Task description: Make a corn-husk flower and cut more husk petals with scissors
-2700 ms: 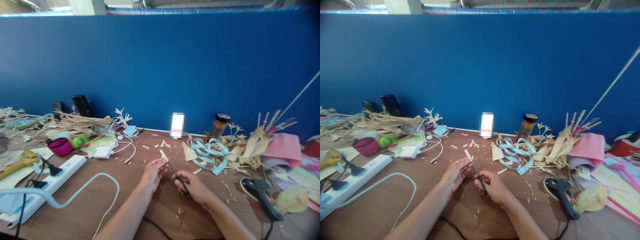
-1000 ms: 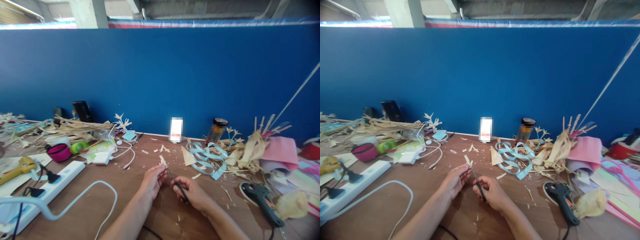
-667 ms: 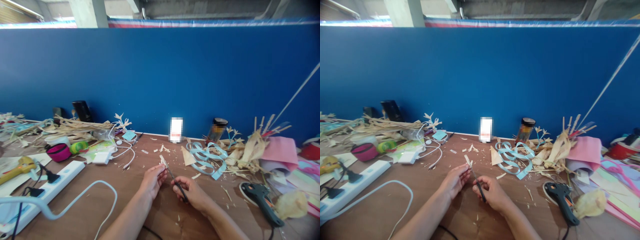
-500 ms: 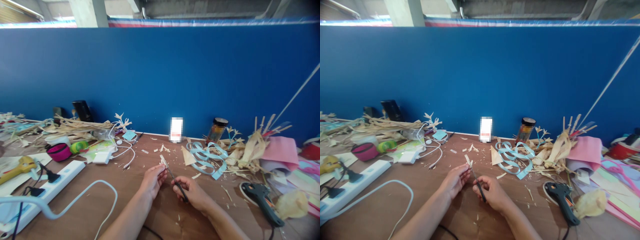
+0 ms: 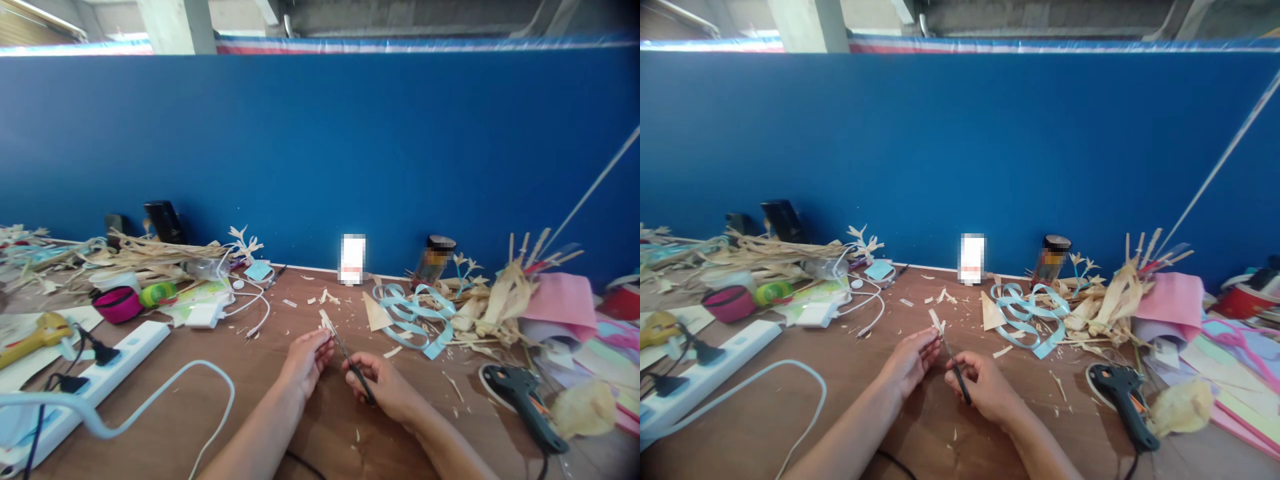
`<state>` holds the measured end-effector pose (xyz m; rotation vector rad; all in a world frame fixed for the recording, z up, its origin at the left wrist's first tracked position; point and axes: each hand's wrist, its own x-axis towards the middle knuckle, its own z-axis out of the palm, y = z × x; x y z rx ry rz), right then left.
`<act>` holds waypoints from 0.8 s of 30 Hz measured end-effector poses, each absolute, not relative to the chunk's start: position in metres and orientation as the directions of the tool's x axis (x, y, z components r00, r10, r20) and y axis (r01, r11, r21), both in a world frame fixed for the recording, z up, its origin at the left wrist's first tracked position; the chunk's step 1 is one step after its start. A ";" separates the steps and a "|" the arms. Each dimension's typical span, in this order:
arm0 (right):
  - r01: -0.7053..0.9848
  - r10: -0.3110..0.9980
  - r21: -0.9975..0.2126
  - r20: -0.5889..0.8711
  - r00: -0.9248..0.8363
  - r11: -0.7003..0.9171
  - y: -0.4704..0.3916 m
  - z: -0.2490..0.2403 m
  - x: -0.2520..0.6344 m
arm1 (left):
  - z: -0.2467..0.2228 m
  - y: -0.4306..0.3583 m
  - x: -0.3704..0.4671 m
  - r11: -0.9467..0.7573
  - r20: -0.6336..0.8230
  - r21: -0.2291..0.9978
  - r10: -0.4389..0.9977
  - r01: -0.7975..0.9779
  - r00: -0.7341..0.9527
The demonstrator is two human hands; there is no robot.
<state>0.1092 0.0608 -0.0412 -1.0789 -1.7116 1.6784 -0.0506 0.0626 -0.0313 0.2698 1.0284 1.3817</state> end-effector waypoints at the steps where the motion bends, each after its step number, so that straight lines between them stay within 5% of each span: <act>1: 0.186 0.813 -0.980 -0.169 -0.558 -0.076 0.060 -0.041 0.109 | -0.031 0.063 -0.051 0.237 -0.438 0.700 0.888 -0.674 -0.143; 24: 0.213 0.822 -0.974 -0.183 -0.539 -0.078 0.060 -0.041 0.109 | -0.031 0.061 -0.050 0.236 -0.437 0.701 0.888 -0.673 -0.143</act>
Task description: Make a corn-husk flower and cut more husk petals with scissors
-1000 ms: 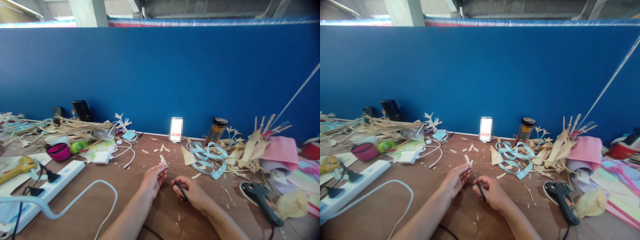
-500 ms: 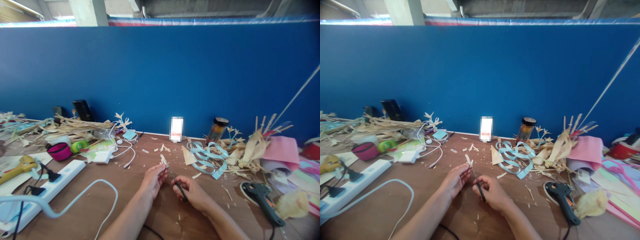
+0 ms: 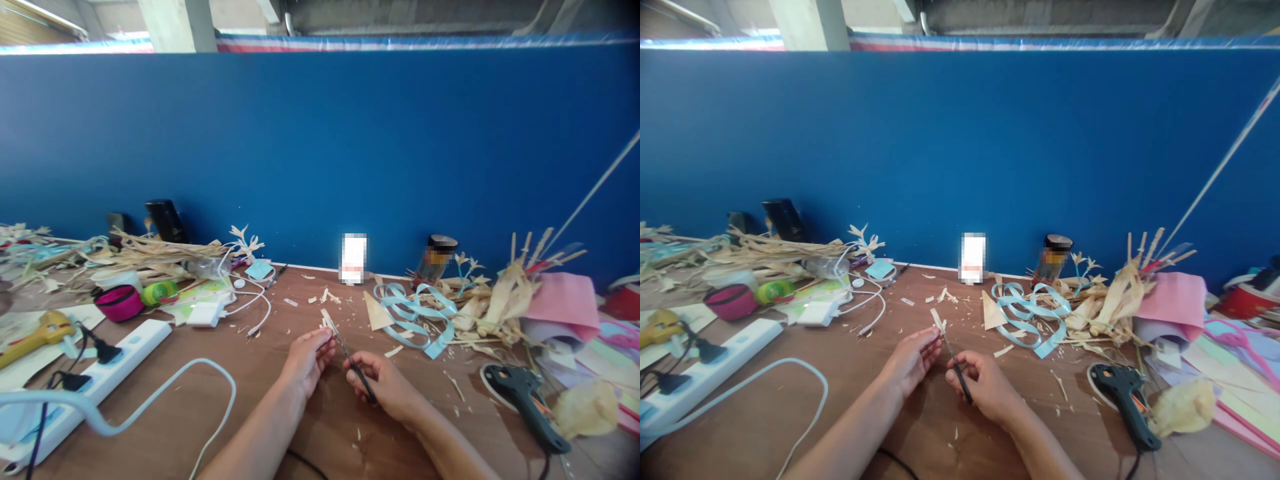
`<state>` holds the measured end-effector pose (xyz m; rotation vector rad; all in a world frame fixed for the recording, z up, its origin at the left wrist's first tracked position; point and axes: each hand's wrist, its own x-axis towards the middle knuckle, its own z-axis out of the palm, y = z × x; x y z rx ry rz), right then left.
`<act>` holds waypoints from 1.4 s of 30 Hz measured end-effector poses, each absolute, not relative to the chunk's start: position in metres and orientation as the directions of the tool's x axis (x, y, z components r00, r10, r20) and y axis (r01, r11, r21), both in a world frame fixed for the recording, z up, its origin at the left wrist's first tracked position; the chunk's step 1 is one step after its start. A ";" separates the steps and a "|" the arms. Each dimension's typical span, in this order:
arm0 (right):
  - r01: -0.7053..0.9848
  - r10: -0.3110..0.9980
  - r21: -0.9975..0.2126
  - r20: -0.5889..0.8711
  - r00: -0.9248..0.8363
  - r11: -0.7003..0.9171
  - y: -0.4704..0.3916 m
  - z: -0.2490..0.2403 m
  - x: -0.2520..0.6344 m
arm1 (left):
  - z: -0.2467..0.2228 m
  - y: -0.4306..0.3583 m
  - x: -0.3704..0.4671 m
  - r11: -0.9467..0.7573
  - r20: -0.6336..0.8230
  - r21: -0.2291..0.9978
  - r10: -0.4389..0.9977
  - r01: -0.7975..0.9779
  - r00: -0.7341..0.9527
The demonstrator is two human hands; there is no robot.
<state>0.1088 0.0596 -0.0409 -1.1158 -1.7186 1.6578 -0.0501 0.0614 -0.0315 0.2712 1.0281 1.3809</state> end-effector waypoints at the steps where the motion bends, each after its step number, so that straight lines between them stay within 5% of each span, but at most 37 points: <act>1: 0.210 0.823 -0.975 -0.180 -0.538 -0.076 0.060 -0.042 0.109 | -0.031 0.061 -0.050 0.237 -0.438 0.700 0.888 -0.674 -0.143; 42: 0.210 0.840 -0.974 -0.179 -0.512 -0.080 0.057 -0.035 0.106 | -0.032 0.062 -0.051 0.231 -0.428 0.708 0.892 -0.667 -0.145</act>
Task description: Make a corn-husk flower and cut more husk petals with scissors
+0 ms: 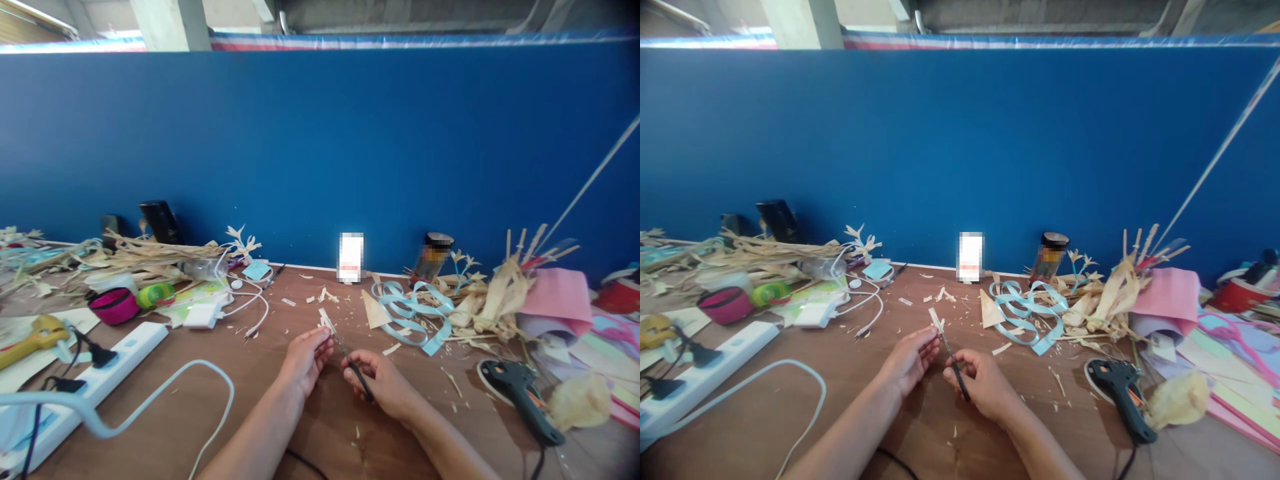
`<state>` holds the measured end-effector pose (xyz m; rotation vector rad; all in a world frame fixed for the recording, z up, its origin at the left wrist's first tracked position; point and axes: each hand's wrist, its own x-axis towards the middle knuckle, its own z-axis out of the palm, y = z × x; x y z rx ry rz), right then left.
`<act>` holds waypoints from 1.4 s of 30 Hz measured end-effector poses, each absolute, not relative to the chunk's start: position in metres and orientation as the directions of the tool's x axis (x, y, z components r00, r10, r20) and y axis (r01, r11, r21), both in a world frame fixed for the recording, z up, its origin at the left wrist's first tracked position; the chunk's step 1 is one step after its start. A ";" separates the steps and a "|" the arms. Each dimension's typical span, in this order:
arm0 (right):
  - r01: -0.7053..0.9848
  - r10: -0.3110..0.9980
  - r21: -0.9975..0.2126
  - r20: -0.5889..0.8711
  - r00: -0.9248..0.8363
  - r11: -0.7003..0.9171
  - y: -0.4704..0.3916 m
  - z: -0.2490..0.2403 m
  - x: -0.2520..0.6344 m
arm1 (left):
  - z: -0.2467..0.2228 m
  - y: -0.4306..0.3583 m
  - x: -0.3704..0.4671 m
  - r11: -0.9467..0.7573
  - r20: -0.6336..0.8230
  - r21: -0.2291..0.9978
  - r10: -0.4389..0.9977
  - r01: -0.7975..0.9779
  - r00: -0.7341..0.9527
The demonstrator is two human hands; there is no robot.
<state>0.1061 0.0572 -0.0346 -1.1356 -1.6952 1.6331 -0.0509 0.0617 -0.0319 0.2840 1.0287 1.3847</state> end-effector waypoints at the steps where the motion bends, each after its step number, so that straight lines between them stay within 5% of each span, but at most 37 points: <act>1: 0.210 0.839 -0.975 -0.178 -0.514 -0.078 0.057 -0.035 0.106 | -0.032 0.062 -0.051 0.232 -0.428 0.708 0.892 -0.667 -0.145; 25: 0.230 0.835 -0.971 -0.178 -0.520 -0.064 0.056 -0.035 0.106 | -0.032 0.061 -0.049 0.234 -0.435 0.703 0.888 -0.672 -0.146; 30: 0.311 0.820 -0.948 -0.124 -0.558 0.068 0.056 -0.031 0.110 | -0.031 0.064 -0.053 0.182 -0.436 0.693 0.876 -0.697 -0.205; 33: 0.480 0.890 -0.847 -0.017 -0.456 0.229 0.061 -0.028 0.117 | -0.027 0.067 -0.059 0.050 -0.393 0.700 0.860 -0.712 -0.325; 37: 0.767 0.944 -0.550 0.160 -0.290 0.329 0.067 -0.025 0.129 | -0.024 0.067 -0.062 -0.050 -0.336 0.716 0.850 -0.696 -0.406; 42: 0.830 0.931 -0.420 0.161 -0.329 0.366 0.064 -0.023 0.131 | -0.024 0.064 -0.056 -0.023 -0.314 0.733 0.875 -0.680 -0.369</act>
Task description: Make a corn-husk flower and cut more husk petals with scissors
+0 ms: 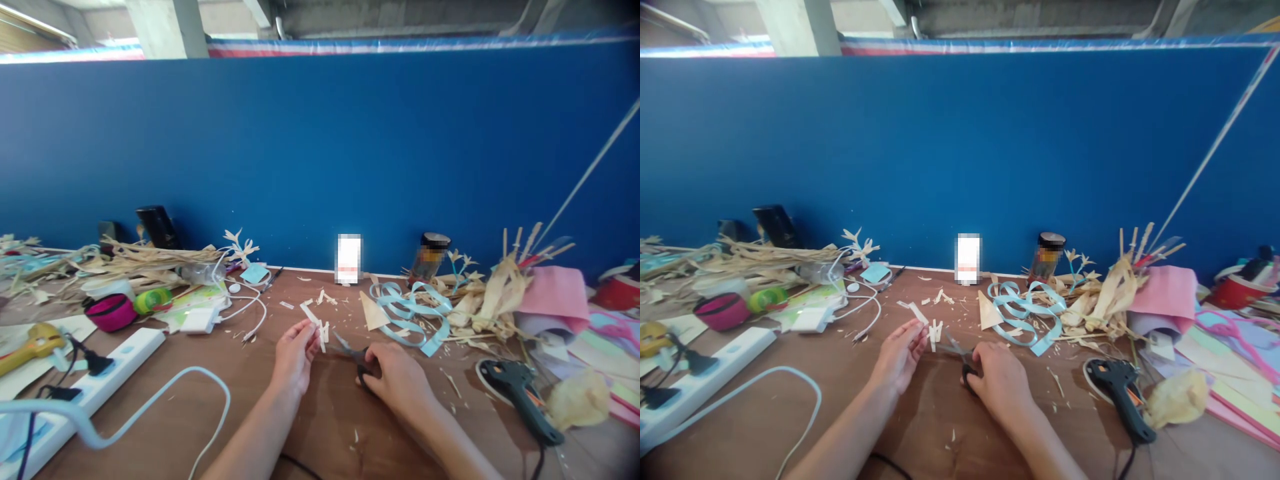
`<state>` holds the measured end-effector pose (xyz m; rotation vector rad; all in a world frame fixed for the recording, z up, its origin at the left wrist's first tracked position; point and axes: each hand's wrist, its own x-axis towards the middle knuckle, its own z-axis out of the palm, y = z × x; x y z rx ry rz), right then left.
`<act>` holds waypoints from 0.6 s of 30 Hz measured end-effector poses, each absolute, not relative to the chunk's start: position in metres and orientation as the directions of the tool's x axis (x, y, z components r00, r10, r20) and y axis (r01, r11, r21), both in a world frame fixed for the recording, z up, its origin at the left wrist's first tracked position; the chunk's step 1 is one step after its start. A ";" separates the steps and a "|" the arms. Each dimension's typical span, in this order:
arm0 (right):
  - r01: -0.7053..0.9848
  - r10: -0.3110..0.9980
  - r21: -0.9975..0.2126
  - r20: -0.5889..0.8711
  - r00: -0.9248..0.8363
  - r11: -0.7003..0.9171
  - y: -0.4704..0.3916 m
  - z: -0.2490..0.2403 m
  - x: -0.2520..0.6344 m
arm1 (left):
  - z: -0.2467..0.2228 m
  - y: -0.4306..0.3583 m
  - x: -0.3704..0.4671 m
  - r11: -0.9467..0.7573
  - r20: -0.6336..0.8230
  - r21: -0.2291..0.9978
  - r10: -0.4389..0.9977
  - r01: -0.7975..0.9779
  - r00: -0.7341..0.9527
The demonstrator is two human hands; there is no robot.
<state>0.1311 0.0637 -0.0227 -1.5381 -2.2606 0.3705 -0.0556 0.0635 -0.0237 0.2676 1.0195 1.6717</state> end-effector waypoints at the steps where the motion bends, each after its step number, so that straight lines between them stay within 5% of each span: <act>1: 0.826 0.925 -0.416 0.162 -0.343 0.379 0.063 -0.022 0.131 | -0.024 0.063 -0.054 -0.019 -0.304 0.738 0.883 -0.675 -0.358; 10: 0.773 0.910 -0.494 0.098 -0.404 0.397 0.066 -0.017 0.135 | -0.022 0.061 -0.052 -0.011 -0.227 0.784 0.925 -0.621 -0.304; 18: 0.797 0.902 -0.444 0.065 -0.427 0.409 0.070 -0.014 0.148 | -0.015 0.064 -0.063 -0.053 -0.238 0.776 0.898 -0.628 -0.370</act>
